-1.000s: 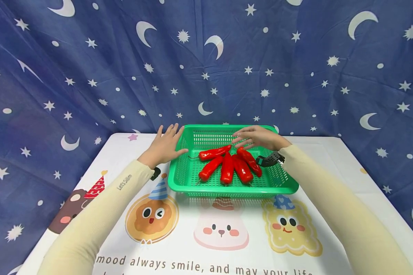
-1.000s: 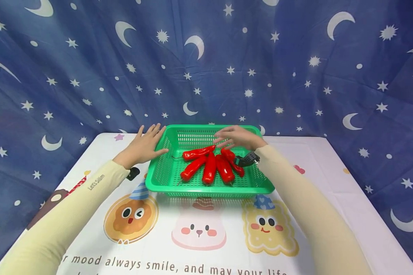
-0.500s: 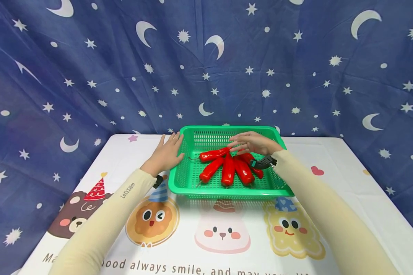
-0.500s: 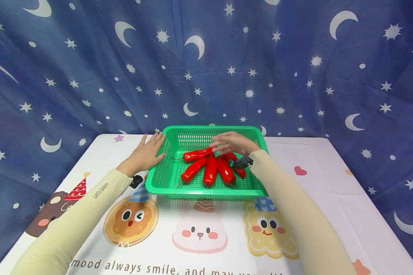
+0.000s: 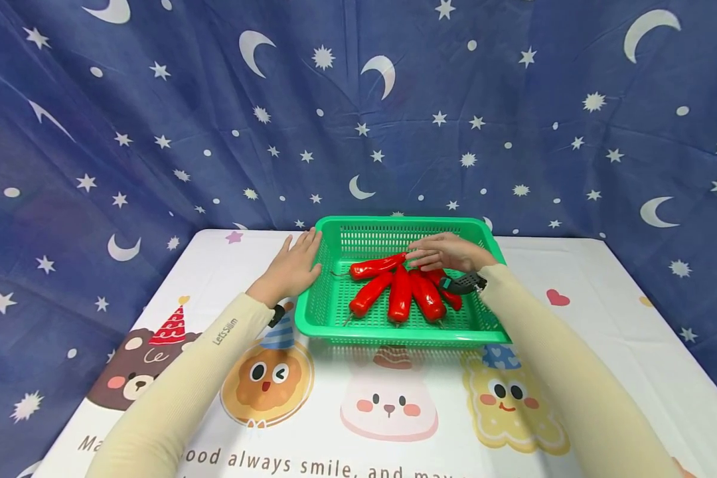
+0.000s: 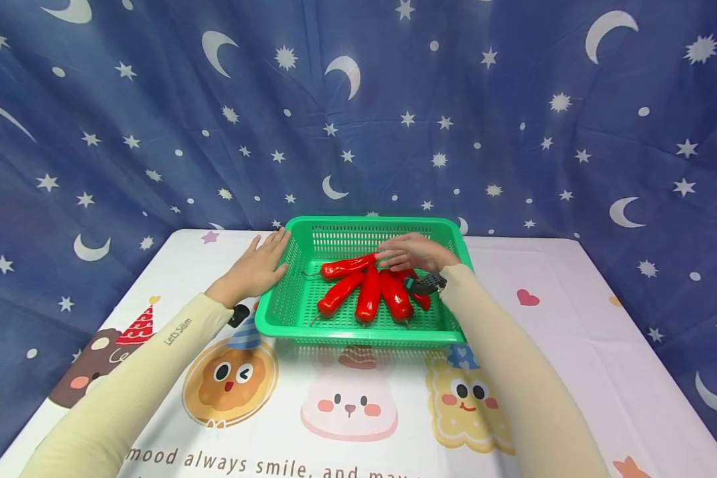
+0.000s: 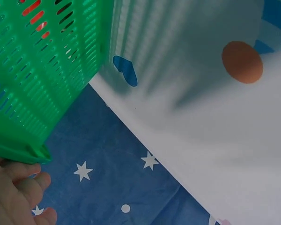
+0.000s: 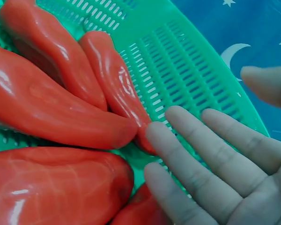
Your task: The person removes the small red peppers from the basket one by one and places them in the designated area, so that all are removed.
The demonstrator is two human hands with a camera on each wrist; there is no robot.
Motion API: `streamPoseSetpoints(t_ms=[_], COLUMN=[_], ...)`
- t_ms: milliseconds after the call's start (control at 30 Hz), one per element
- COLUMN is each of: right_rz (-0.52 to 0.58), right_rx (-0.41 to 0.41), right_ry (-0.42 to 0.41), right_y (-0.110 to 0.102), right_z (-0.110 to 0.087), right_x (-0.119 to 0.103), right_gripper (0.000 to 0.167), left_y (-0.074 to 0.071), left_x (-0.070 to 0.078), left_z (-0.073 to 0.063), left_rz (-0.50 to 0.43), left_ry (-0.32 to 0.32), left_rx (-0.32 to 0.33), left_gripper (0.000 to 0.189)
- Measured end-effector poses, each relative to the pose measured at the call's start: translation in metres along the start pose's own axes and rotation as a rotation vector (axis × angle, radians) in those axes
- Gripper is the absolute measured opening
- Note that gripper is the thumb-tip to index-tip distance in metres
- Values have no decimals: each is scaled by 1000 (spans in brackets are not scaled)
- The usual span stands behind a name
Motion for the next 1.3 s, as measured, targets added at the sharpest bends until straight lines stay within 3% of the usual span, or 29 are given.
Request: streamPoseSetpoints(t_ms=[200,433,800,1100,1300], right_rz=[-3,-34,-41,-101,-157], right_rx=[129,187,371,311,319], right_ry=[-2,42,243,211,274], right_y=[-13,-19,-36,-31,-29], right_z=[-1,-3,-17,-8,-5], right_x=[0,4,18,26,32], right_gripper=[50,48,48,44,40], left_y=[0,0,0,1,0], left_x=[0,0,-1,-1,0], left_z=[1,1,2,1,-1], left_rz=[-3,-11,-23,-29,-31], left_ry=[5,12,9,7,11], left_rx=[1,7,15,10,17], left_gripper=[64,64,65,65,65])
Point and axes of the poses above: each hand's wrist, its own z-axis towards the middle knuckle, its own y-axis out of the palm, x = y × z, the point moved 8 cm from there along z, towards the middle knuckle, and after that the axes turned 5 degrees about -z, right-handed, at the moved point
